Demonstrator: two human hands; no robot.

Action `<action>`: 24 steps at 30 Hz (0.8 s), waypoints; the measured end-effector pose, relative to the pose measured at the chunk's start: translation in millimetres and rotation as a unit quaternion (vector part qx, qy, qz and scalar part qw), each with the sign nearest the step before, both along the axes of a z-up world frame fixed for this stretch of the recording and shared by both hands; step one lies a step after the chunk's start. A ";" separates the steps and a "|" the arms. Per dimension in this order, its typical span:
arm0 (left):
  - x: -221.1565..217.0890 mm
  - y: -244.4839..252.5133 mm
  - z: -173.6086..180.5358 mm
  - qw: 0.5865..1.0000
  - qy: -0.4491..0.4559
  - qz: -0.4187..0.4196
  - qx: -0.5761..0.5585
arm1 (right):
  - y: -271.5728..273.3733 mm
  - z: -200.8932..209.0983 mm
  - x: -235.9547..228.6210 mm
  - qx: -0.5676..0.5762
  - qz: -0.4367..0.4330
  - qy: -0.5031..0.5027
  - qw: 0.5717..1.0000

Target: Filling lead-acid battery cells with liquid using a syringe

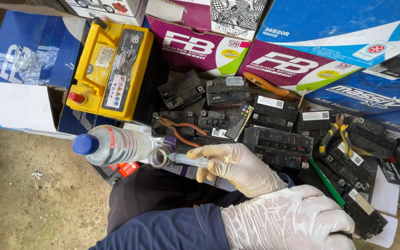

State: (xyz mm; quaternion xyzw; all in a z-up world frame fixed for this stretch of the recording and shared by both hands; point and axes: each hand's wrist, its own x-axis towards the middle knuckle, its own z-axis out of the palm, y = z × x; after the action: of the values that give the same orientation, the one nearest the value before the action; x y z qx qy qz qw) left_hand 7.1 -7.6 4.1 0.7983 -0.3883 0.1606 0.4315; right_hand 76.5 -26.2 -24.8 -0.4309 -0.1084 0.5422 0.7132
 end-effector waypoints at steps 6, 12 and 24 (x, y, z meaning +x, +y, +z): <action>1.0 2.5 4.3 1.000 -0.006 0.008 0.021 | -0.8 -0.6 0.2 -0.024 0.008 -0.024 0.999; 1.3 4.2 6.9 1.000 -0.006 -0.001 0.011 | -1.6 -3.8 -0.5 -0.013 -0.011 -0.017 1.000; 3.9 2.0 0.0 1.000 -0.016 -0.018 0.003 | -5.1 -11.6 9.7 -0.001 -0.041 -0.076 0.996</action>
State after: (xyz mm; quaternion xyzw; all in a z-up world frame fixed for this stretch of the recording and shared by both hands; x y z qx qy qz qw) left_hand 11.0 -5.6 4.1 0.7898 -0.4096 0.1644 0.4260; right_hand 86.2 -31.3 -36.4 -0.4756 -0.1442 0.4780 0.7242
